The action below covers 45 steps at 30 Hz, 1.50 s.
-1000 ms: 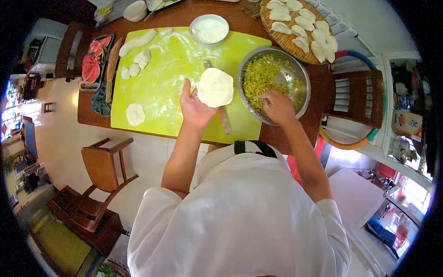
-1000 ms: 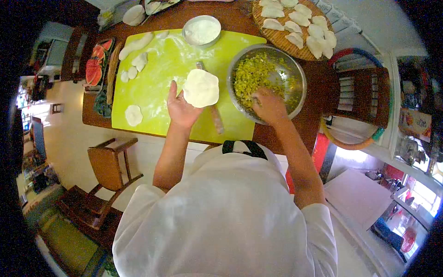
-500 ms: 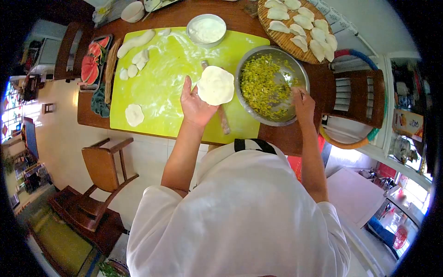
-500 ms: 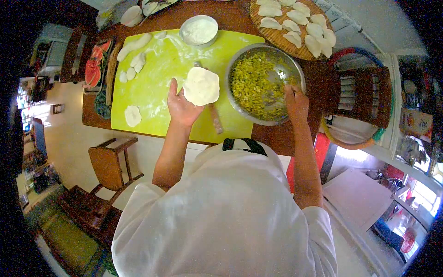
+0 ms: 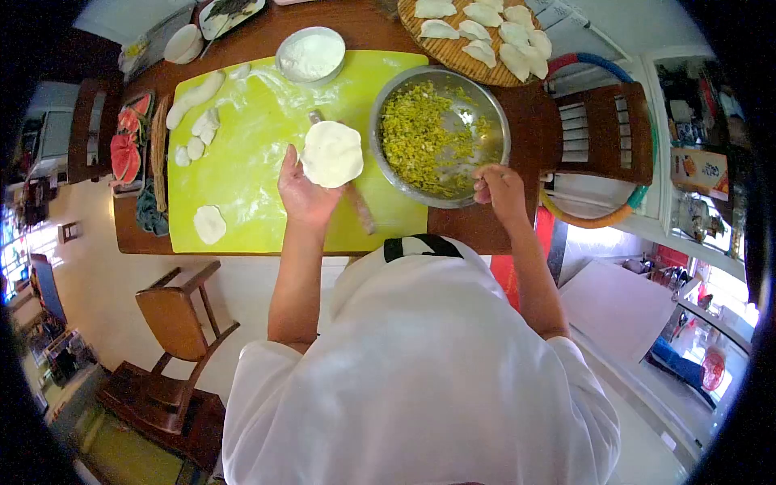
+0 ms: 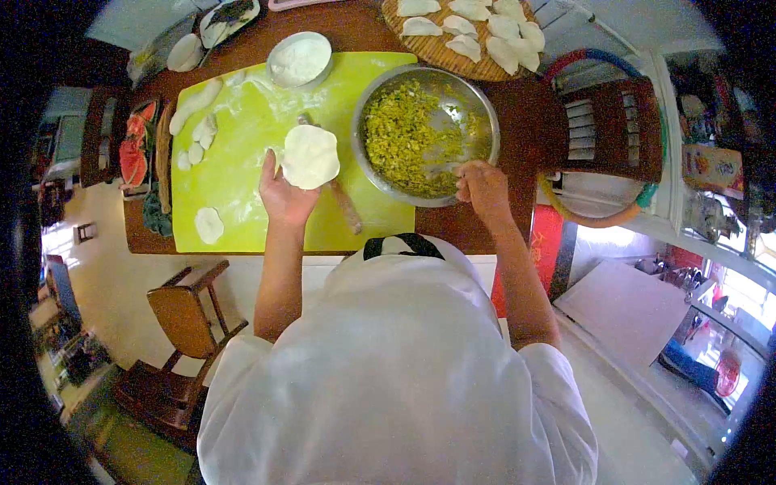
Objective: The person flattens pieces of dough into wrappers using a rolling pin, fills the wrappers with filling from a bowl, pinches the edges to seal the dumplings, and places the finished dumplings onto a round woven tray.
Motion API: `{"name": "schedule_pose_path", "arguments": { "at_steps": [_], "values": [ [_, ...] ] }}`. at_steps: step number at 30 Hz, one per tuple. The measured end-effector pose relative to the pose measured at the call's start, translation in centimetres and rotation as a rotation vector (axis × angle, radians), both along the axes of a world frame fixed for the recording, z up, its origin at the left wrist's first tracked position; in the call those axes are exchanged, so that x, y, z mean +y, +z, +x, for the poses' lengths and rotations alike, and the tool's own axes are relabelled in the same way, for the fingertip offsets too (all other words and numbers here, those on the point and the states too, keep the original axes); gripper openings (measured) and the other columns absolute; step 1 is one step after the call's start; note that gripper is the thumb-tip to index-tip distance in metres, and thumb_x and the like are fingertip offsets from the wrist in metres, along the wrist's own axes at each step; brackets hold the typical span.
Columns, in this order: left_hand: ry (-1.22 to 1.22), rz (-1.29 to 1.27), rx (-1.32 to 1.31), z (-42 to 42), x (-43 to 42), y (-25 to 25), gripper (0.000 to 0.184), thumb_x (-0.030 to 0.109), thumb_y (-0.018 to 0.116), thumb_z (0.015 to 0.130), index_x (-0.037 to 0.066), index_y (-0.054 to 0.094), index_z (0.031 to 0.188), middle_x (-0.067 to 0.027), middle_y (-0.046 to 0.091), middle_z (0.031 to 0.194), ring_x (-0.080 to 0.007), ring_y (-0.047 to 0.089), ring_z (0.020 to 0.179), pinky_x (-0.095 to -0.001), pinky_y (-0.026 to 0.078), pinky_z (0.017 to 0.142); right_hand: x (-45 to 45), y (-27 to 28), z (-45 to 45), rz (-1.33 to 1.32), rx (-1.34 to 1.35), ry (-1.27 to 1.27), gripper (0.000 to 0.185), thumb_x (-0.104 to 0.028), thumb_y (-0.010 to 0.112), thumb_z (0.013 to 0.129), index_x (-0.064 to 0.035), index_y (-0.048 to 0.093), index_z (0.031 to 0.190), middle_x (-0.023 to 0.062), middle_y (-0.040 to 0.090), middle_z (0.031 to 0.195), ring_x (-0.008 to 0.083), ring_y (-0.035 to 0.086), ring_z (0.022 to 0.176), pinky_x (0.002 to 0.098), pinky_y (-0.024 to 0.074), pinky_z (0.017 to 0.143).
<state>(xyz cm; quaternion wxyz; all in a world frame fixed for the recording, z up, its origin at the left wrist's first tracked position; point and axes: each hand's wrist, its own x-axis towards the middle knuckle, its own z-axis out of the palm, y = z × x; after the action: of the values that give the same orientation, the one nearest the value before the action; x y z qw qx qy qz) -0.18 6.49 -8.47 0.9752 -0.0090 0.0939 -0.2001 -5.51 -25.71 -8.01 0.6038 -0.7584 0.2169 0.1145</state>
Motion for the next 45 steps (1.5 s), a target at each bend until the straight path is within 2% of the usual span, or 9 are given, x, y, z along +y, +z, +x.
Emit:
{"name": "schedule_pose_path", "arguments": {
  "at_steps": [6, 8, 11, 19, 30, 36, 38, 41, 45],
  "values": [
    [0.02, 0.135, 0.123, 0.3, -0.4, -3.0, 0.046, 0.028, 0.038, 0.094, 0.002, 0.039, 0.131, -0.0157, 0.044, 0.134, -0.0322, 0.042, 0.123, -0.0472, 0.033, 0.103, 3.1, -4.0, 1.4, 0.22, 0.063, -0.052, 0.027, -0.02, 0.046, 0.089, 0.0032, 0.059, 0.092, 0.0104, 0.059, 0.071, 0.0175, 0.06, 0.057, 0.0289, 0.0507, 0.051],
    [0.014, 0.204, 0.137, 0.4, -0.9, -2.8, 0.045, 0.028, 0.037, 0.094, 0.002, 0.038, 0.132, -0.0154, 0.044, 0.134, -0.0318, 0.042, 0.124, -0.0471, 0.034, 0.103, 4.9, -4.5, 2.2, 0.39, 0.013, -0.252, 0.027, -0.021, 0.048, 0.088, 0.0033, 0.058, 0.095, 0.0138, 0.061, 0.077, 0.0234, 0.064, 0.065, 0.0327, 0.0551, 0.059],
    [0.009, 0.266, 0.153, 0.5, -1.3, -2.4, 0.044, 0.027, 0.036, 0.094, 0.003, 0.039, 0.131, -0.0144, 0.046, 0.133, -0.0311, 0.043, 0.123, -0.0468, 0.035, 0.103, 4.3, -6.0, 2.4, 0.498, 0.018, -0.234, 0.031, -0.025, 0.049, 0.088, 0.0033, 0.056, 0.101, 0.0166, 0.061, 0.084, 0.0276, 0.066, 0.072, 0.0361, 0.0565, 0.067],
    [-0.035, 0.179, 0.064, 1.0, -1.4, -2.0, 0.045, 0.028, 0.038, 0.094, 0.003, 0.039, 0.132, -0.0139, 0.046, 0.133, -0.0301, 0.042, 0.124, -0.0465, 0.035, 0.102, 3.6, -5.5, 1.9, 0.58, -0.04, -0.254, 0.035, -0.028, 0.052, 0.089, 0.0008, 0.054, 0.108, 0.0157, 0.061, 0.091, 0.0267, 0.065, 0.08, 0.038, 0.0545, 0.073],
    [-0.116, 0.46, 0.193, 2.8, -8.1, -1.2, 0.037, 0.03, 0.043, 0.094, 0.005, 0.047, 0.121, -0.0127, 0.056, 0.117, -0.0281, 0.053, 0.108, -0.0434, 0.041, 0.095, 2.7, -0.1, 1.2, 0.702, -0.279, -0.23, 0.033, -0.026, 0.047, 0.091, 0.001, 0.054, 0.109, 0.0164, 0.062, 0.092, 0.0278, 0.064, 0.086, 0.0377, 0.0544, 0.075],
    [-0.119, 0.326, 0.225, 3.1, -12.0, 0.9, 0.04, 0.033, 0.028, 0.098, 0.006, 0.046, 0.122, -0.0126, 0.053, 0.119, -0.0299, 0.049, 0.112, -0.0466, 0.036, 0.099, 5.8, 3.0, 1.1, 0.244, -0.399, -0.089, 0.034, -0.025, 0.044, 0.093, 0.0005, 0.055, 0.112, 0.0124, 0.06, 0.092, 0.0243, 0.063, 0.079, 0.0357, 0.0511, 0.076],
    [-0.09, 0.28, 0.254, 3.2, -12.4, 1.1, 0.042, 0.033, 0.023, 0.098, 0.006, 0.044, 0.123, -0.0132, 0.051, 0.121, -0.0306, 0.048, 0.114, -0.0471, 0.034, 0.101, 6.1, 3.1, 0.8, -0.378, -0.579, 0.234, 0.03, -0.014, 0.048, 0.09, -0.004, 0.053, 0.118, 0.0142, 0.057, 0.089, 0.0271, 0.06, 0.075, 0.0367, 0.051, 0.067],
    [-0.049, 0.333, 0.294, 3.4, -12.7, 1.7, 0.045, 0.035, 0.021, 0.098, 0.005, 0.039, 0.127, -0.016, 0.048, 0.125, -0.0336, 0.045, 0.117, -0.0496, 0.032, 0.103, 6.6, 2.7, 0.4, -0.639, -0.828, 0.379, 0.036, -0.008, 0.056, 0.082, -0.0074, 0.054, 0.119, 0.014, 0.055, 0.088, 0.0287, 0.057, 0.076, 0.0392, 0.0489, 0.066],
    [-0.048, 0.338, 0.266, 3.6, -12.4, 1.3, 0.046, 0.035, 0.019, 0.098, 0.005, 0.039, 0.127, -0.0166, 0.048, 0.124, -0.0337, 0.044, 0.118, -0.0504, 0.032, 0.102, 7.2, 2.5, -0.2, -0.769, -0.817, 0.521, 0.041, -0.006, 0.061, 0.078, -0.0075, 0.054, 0.119, 0.0132, 0.055, 0.091, 0.0301, 0.056, 0.079, 0.0402, 0.0489, 0.067]
  ]
}}
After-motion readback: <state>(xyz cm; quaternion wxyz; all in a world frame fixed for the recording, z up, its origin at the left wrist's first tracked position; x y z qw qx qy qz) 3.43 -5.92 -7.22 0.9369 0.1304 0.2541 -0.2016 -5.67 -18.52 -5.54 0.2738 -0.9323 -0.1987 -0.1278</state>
